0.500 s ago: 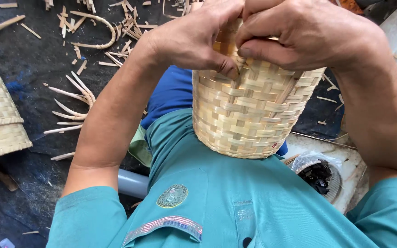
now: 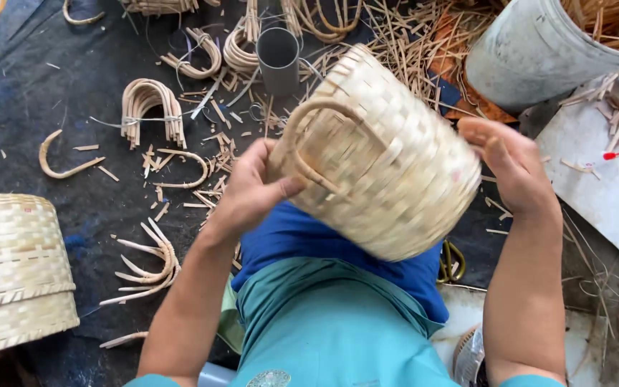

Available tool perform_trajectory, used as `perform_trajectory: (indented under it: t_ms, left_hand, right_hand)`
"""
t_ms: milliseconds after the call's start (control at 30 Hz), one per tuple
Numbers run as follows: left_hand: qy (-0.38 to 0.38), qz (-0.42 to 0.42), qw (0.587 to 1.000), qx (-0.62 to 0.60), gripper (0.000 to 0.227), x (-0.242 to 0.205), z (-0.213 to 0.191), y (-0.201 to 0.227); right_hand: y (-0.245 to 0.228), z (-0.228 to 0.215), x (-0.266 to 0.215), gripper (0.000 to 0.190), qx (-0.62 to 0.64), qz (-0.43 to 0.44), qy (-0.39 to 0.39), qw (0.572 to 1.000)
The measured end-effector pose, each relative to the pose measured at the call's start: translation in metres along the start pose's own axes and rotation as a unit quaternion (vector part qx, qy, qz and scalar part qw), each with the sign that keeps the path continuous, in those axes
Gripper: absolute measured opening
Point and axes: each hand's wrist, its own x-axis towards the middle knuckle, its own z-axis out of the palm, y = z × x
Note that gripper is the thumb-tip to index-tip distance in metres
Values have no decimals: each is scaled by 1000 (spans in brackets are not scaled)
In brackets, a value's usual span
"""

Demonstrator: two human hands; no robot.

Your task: The person picks up a woven basket and inserts the ends of a curved handle into the weave. They then pick up a second handle, thread it through the opposite side of the basket, and press both handles firmly into place.

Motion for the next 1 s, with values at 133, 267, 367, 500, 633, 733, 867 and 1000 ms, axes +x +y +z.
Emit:
perform_trajectory:
  t_ms: [133,267,367,500,633,733,867,1000]
  left_hand:
    - [-32,-31,991,-125,62,-46,51,-29]
    - [-101,-65,981,-149,69,-76,76,-24]
    - [-123,-91,980,-127,82,-83,70,-10]
    - [-11,18,993,119,67,-68,59,30]
    - [-30,127,879,458,34,-50,69,54]
    - [-72,163,851,494,21,-43,83,56]
    - [-99,142,813,556,19,-29,89,56]
    - [-116,137,789,587,16,-24,86,50]
  right_hand:
    - [-10,-12,-19,106,82,74,20,994]
    - [1,-20,-39,102,150,119,13,981]
    - [15,-5,-48,81,65,42,-67,995]
    - [16,13,-48,61,108,36,-32,993]
    - [33,5,-43,52,134,54,-50,988]
    - [10,10,-30,50,164,103,-60,979]
    - [28,15,-19,50,113,32,-88,989]
    - [31,23,-9,45,142,75,-72,984]
